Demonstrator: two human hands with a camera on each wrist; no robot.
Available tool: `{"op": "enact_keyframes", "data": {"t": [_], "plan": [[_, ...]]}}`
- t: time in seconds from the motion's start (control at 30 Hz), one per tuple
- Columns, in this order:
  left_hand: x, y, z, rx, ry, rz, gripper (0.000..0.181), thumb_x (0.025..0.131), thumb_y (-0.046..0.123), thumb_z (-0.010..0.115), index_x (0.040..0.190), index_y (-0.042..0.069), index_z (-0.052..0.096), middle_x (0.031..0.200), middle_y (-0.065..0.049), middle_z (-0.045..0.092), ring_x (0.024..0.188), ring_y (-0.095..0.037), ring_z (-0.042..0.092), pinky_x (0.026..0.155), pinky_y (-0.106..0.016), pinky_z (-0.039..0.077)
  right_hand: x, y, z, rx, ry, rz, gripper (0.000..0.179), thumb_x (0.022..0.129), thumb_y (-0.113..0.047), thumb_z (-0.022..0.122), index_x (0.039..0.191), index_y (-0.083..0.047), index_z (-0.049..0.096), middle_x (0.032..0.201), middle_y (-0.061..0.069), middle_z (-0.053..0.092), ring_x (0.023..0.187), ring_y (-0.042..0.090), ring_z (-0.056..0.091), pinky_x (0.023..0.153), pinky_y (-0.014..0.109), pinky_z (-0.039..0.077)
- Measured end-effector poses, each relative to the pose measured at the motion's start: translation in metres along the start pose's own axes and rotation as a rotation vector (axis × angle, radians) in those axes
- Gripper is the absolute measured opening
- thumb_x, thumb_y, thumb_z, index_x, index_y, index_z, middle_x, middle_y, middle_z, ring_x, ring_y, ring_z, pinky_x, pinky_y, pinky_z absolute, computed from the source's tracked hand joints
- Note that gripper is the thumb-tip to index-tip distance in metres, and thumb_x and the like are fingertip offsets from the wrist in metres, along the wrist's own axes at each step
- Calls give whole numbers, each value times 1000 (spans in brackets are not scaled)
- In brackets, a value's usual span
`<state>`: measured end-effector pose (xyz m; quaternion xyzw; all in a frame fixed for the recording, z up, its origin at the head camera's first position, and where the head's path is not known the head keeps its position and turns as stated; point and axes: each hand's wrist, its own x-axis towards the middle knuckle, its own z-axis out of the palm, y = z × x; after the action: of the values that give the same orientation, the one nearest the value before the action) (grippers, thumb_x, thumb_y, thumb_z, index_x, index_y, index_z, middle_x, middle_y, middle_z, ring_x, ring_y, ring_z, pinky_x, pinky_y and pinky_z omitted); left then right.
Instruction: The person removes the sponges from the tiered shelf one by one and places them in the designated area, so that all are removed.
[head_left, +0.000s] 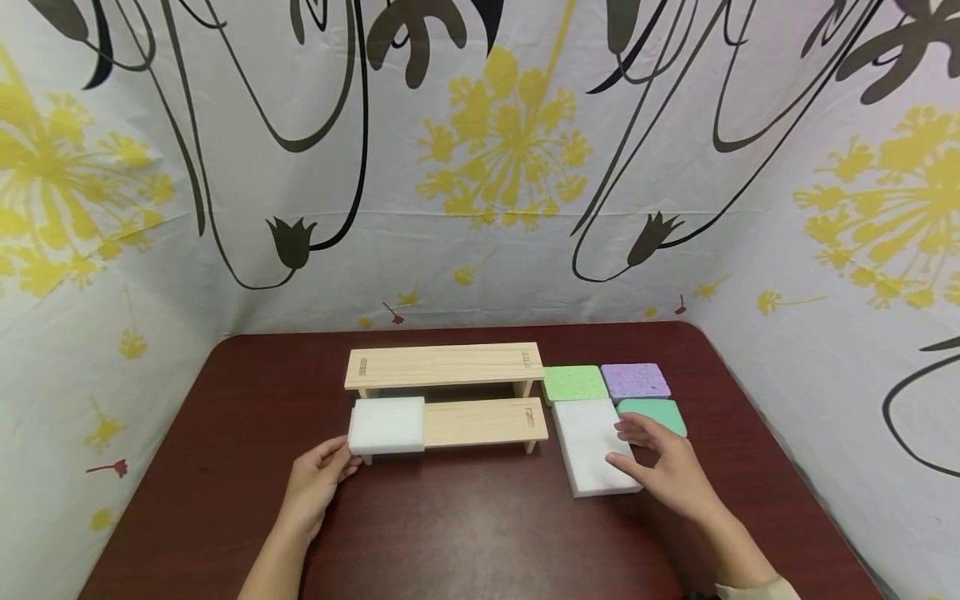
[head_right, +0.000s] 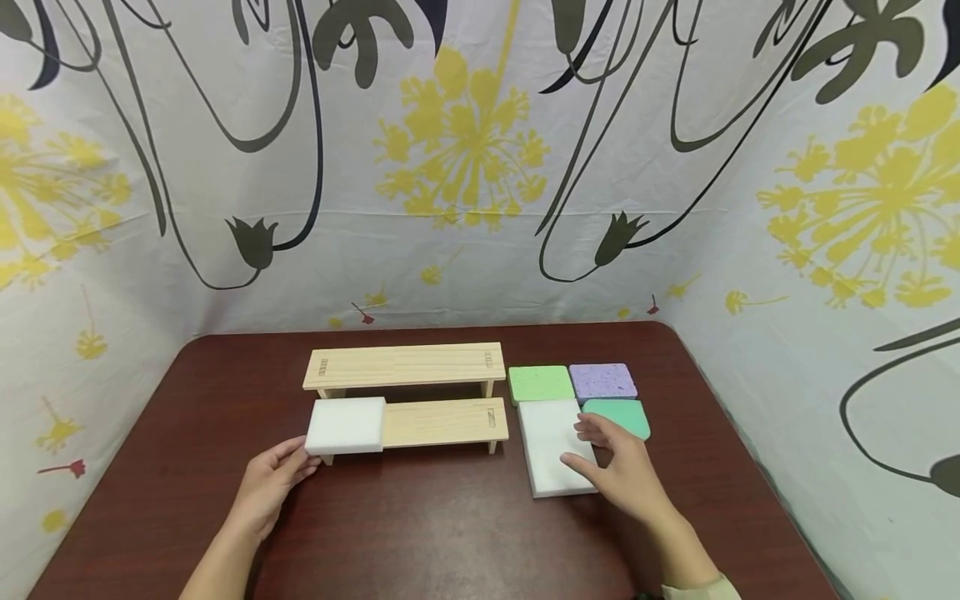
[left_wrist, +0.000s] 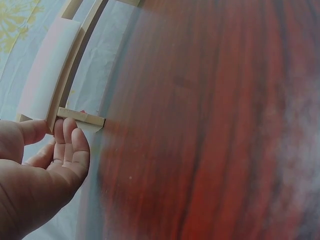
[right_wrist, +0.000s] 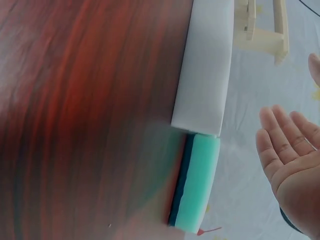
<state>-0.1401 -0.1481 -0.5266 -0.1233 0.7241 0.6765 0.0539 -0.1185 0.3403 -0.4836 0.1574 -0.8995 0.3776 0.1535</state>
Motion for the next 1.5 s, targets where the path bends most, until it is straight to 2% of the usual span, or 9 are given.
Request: {"op": "enact_keyframes", "data": {"t": [0.17,0.27,0.43,0.53,0.9,1.1,1.33,1.5], "plan": [[0,1,1,0,-1,7,39,107,7,50,139,-14,49,126,-27,62,101,-16,66,87,-22,57,3,-6,4,1,-15,-2,58,79,-9,88,130,1,61,108,15,73,97,26,71,82,17,56],[0,1,1,2,1,12,38,107,6,50,139,-14,50,126,-27,62,100,-15,66,87,-22,58,6,-10,6,-10,-23,2,58,79,-11,88,130,-1,61,108,13,73,97,25,71,78,15,54],[0,1,1,9,5,15,37,107,7,50,138,-13,51,124,-26,62,99,-15,66,86,-22,58,12,-16,10,3,-29,-13,60,79,-11,88,131,0,61,109,10,73,99,22,70,85,13,53],[0,0,0,12,6,12,38,107,8,50,138,-13,51,124,-26,63,99,-16,66,86,-22,58,17,-20,13,27,-33,-27,59,79,-10,88,130,0,61,109,6,73,101,22,69,89,16,54],[1,-1,0,13,7,7,38,107,8,50,138,-14,51,124,-27,63,98,-16,67,85,-23,58,28,-37,27,82,-50,-101,60,78,-9,89,131,-5,61,111,3,72,101,25,69,89,29,58],[1,2,0,19,5,0,37,106,6,50,137,-13,52,124,-28,63,97,-14,67,85,-22,58,32,-44,35,87,-76,-83,58,80,-13,88,131,-7,61,112,1,71,104,23,68,89,38,59],[1,4,-1,31,4,-6,37,106,4,48,138,-14,51,122,-28,64,96,-14,68,84,-22,58,37,-50,45,108,-106,-76,57,82,-15,87,132,-8,61,115,1,70,107,22,67,91,41,58],[0,5,-1,31,2,-3,36,106,3,48,137,-14,51,118,-25,66,93,-13,67,83,-22,59,41,-55,52,123,-134,-63,57,83,-17,86,133,-5,60,115,7,71,107,25,68,93,43,57]]}}
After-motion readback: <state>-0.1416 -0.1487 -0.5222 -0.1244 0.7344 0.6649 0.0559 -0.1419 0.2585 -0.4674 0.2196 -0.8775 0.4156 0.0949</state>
